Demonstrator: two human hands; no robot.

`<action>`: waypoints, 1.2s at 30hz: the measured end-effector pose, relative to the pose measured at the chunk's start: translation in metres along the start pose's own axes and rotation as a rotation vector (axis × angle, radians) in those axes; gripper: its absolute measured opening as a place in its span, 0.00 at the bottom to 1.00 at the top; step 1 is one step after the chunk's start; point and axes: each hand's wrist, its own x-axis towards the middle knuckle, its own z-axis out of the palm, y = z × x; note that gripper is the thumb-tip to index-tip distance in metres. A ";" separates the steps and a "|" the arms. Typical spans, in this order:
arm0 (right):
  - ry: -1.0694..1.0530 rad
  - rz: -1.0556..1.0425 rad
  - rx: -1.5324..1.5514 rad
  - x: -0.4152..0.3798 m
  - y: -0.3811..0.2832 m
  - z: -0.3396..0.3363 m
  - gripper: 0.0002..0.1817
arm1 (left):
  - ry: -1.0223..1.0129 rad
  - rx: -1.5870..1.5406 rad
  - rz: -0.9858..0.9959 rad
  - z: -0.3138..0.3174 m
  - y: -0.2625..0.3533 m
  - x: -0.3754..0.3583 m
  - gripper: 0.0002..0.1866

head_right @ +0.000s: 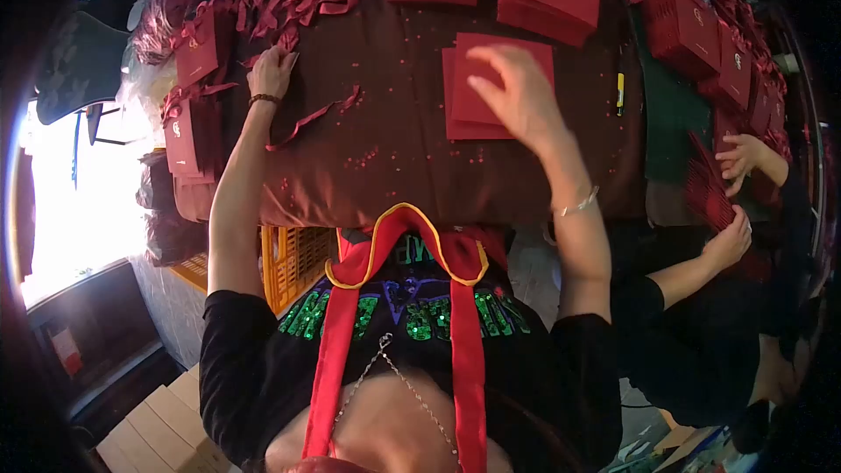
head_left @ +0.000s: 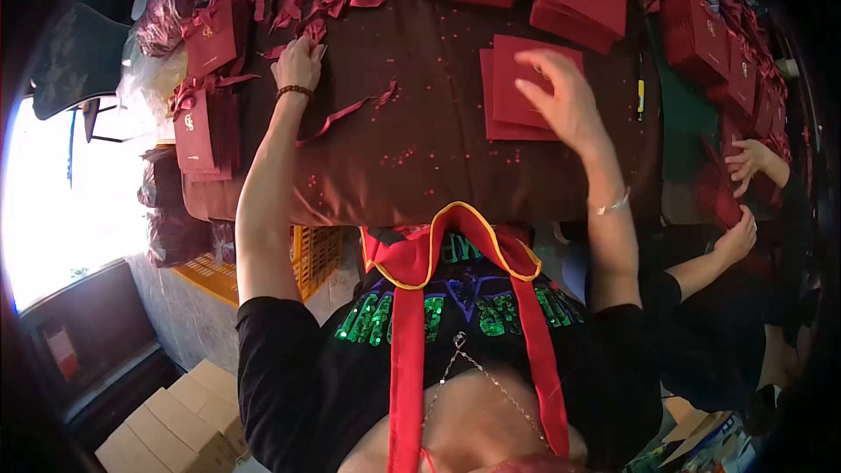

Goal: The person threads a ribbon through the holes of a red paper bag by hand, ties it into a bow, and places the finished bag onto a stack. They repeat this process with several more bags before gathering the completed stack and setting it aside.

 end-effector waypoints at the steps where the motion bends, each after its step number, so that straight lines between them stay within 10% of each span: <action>1: -0.059 -0.014 -0.035 0.009 0.021 -0.005 0.23 | -0.004 -0.005 0.002 0.000 -0.002 -0.001 0.15; 9: -0.395 0.116 -0.494 0.030 0.069 -0.003 0.44 | 0.065 -0.054 0.064 0.002 -0.016 -0.022 0.10; 19: -0.087 -0.055 -0.544 0.028 0.030 -0.014 0.19 | -0.006 -0.722 -0.190 -0.036 0.024 -0.040 0.07; 24: -0.279 0.189 0.061 0.043 -0.005 -0.021 0.15 | -0.097 -1.369 -0.291 -0.061 0.049 -0.065 0.09; 36: -0.445 0.182 0.385 0.021 -0.065 0.047 0.16 | -0.108 -0.959 0.027 -0.089 0.130 -0.153 0.06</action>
